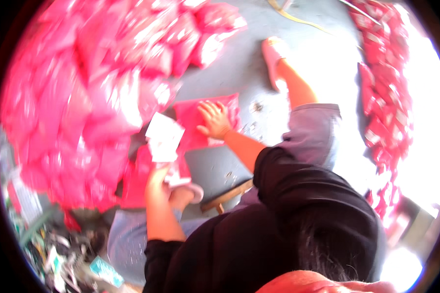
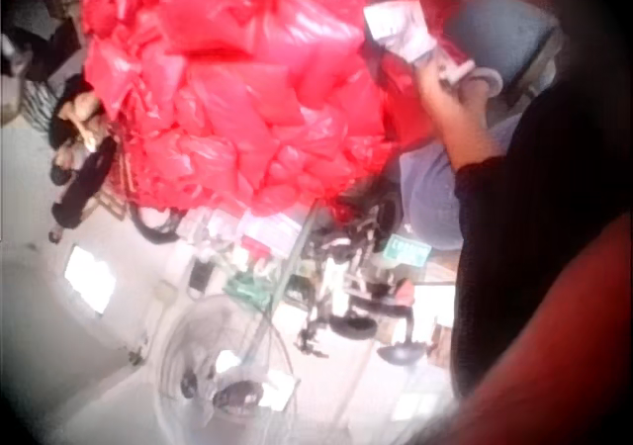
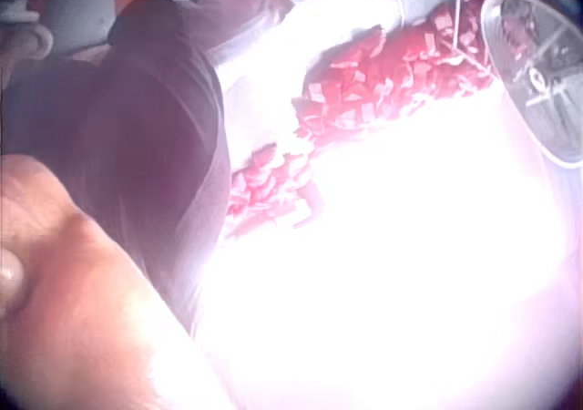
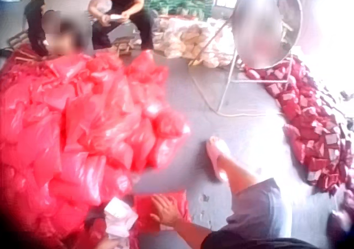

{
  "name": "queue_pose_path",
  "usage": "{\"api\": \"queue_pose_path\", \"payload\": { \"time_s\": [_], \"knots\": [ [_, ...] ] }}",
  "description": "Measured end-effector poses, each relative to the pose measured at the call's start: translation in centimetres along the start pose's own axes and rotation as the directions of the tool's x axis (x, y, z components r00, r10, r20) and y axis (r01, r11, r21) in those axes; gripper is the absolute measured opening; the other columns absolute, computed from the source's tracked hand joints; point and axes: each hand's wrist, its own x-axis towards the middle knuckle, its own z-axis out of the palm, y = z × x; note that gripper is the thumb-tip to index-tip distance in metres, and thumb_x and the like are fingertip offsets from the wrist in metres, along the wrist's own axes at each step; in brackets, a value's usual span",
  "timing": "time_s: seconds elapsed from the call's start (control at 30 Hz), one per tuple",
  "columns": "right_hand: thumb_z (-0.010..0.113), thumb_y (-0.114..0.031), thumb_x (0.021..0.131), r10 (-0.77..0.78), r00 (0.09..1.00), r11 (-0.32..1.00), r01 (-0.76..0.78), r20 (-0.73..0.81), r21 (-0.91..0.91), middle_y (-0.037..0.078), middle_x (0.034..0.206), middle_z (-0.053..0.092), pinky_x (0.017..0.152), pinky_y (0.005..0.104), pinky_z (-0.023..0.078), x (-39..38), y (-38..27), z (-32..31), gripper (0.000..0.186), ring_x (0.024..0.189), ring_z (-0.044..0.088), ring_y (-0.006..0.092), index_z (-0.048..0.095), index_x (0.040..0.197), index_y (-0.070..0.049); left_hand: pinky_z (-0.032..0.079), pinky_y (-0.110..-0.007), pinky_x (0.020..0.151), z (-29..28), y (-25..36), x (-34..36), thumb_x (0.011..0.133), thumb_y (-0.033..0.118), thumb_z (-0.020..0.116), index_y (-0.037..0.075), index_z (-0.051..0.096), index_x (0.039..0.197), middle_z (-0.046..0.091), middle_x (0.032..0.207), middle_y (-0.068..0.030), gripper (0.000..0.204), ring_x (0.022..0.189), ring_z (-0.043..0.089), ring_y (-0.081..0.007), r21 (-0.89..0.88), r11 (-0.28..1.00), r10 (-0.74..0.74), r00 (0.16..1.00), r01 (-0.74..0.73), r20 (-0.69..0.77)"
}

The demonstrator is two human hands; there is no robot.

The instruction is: The person peels white labels from a stack and sticks them one by one onto red plastic mailing bags on the floor.

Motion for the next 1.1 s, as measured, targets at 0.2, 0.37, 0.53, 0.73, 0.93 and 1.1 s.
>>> {"api": "queue_pose_path", "payload": {
  "time_s": [0.2, 0.37, 0.53, 0.73, 0.93, 1.1],
  "knots": [
    [0.064, -0.060, 0.058, 0.648, 0.666, 0.744, -0.657, 0.369, -0.120, 0.014, 0.109, 0.053, 0.080, 0.0390, 0.044, 1.2, 4.6, -4.1, 0.085, 0.099, 0.050, 0.0303, 0.043, 0.121, -0.006, 0.048, -0.037, 0.054, -0.5, 5.8, 2.5, 0.072, 0.001, 0.058, 0.002, 0.063, 0.089, 0.061, 0.079, -0.0094, 0.018, 0.067, 0.059, -0.0213, 0.324, 0.932, -0.196, 0.978, 0.164, 0.070],
    [0.055, -0.055, 0.067, 0.346, 0.752, 0.917, -0.397, 0.561, -0.033, 0.015, 0.088, 0.061, 0.074, 0.0361, 0.046, 2.7, 6.0, -6.5, 0.049, 0.082, 0.059, 0.0288, 0.064, 0.087, -0.011, 0.045, -0.025, 0.062, 1.1, 18.2, -3.3, 0.064, -0.014, 0.052, 0.003, 0.066, 0.090, 0.063, 0.082, -0.0080, 0.034, 0.070, 0.055, -0.0137, 0.682, 0.531, 0.271, 0.864, -0.502, 0.425],
    [0.063, -0.023, 0.072, 0.739, 0.654, 0.380, -0.602, 0.161, 0.702, 0.011, 0.080, 0.061, 0.060, 0.0300, 0.047, 2.0, 15.0, -27.1, 0.026, 0.069, 0.058, 0.0173, 0.062, 0.090, -0.004, 0.044, -0.021, 0.063, -3.9, 26.9, -15.3, 0.072, -0.009, 0.048, -0.002, 0.062, 0.095, 0.061, 0.083, -0.0051, 0.028, 0.074, 0.055, -0.0090, 0.671, 0.570, 0.221, 0.875, -0.474, 0.430],
    [0.057, -0.027, 0.074, 0.922, 0.038, 0.368, -0.397, -0.385, 0.841, 0.008, 0.100, 0.055, 0.071, 0.0335, 0.045, -20.9, 33.4, -58.2, 0.041, 0.090, 0.052, 0.0174, 0.051, 0.112, -0.011, 0.044, -0.023, 0.073, -5.1, 23.2, -23.7, 0.078, 0.000, 0.049, -0.006, 0.058, 0.099, 0.061, 0.089, -0.0076, 0.024, 0.079, 0.056, -0.0118, 0.143, 0.842, 0.455, 0.827, -0.520, 0.331],
    [0.052, -0.028, 0.078, 0.835, 0.488, 0.494, -0.868, -0.256, -0.044, 0.004, 0.103, 0.054, 0.074, 0.0339, 0.042, -5.4, 31.3, -46.8, 0.040, 0.092, 0.050, 0.0181, 0.049, 0.116, -0.016, 0.040, -0.024, 0.081, -4.0, 19.6, -20.5, 0.081, 0.002, 0.049, -0.005, 0.056, 0.103, 0.058, 0.101, -0.0091, 0.024, 0.091, 0.053, -0.0124, 0.058, 0.840, 0.519, 0.831, -0.539, 0.202],
    [0.060, -0.036, 0.074, 0.400, 0.895, 0.890, -0.430, -0.196, -0.148, 0.010, 0.108, 0.056, 0.084, 0.0315, 0.042, 19.2, 18.6, -22.0, 0.049, 0.102, 0.052, 0.0243, 0.050, 0.116, -0.013, 0.039, -0.025, 0.084, -5.2, 20.0, -20.2, 0.083, 0.007, 0.050, -0.003, 0.055, 0.105, 0.056, 0.102, -0.0079, 0.025, 0.095, 0.050, -0.0119, -0.018, 0.887, 0.459, 0.880, -0.461, 0.120]
  ]
}}
